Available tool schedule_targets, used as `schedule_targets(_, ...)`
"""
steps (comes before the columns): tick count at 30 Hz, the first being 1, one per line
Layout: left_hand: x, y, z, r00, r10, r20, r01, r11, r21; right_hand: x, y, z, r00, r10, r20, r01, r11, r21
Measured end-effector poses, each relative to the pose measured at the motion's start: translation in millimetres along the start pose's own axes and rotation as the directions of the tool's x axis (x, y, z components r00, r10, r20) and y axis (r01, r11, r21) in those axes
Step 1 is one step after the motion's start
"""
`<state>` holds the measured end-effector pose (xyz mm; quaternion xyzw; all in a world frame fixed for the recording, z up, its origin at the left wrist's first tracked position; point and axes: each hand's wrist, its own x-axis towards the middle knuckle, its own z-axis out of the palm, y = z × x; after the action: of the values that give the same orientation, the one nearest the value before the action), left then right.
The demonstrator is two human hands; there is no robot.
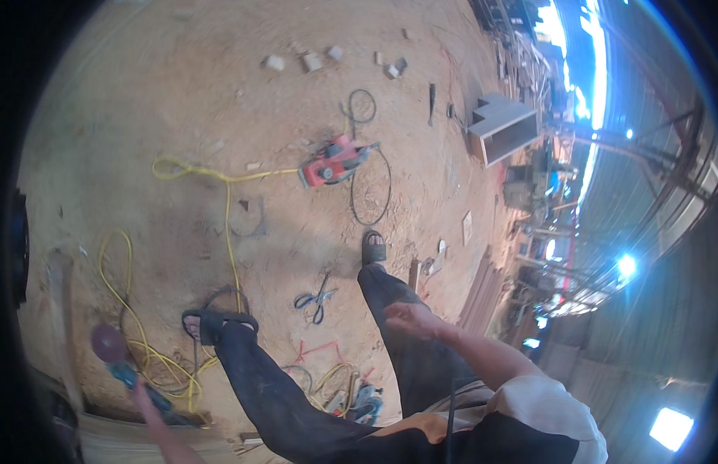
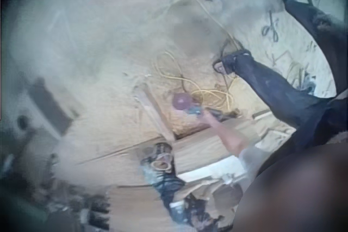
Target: The person cuts thin wooden strips with a circular saw, marks them with a pen, and fits them into a rectangular wooden frame. They repeatedly test fit, trim, and adjust the strips to form a continuous border around the frame.
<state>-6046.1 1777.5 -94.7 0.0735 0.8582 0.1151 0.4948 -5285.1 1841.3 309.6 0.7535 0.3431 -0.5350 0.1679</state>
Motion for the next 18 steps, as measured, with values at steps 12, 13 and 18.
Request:
schedule_targets(12,-570,186,167,0.968,0.235,0.087,-0.218,0.960,-0.177,-76,122,-187,0.830,-0.550,-0.096,0.553,0.788,0.269)
schedule_targets(13,-617,212,191,0.962,0.246,0.115,-0.219,0.954,-0.203,-79,138,-216,0.815,-0.571,-0.102,0.564,0.740,0.367)
schedule_targets(18,-816,353,346,0.861,0.270,0.431,-0.160,0.948,-0.276,-106,196,-372,0.711,-0.681,-0.172,0.672,0.587,0.451)
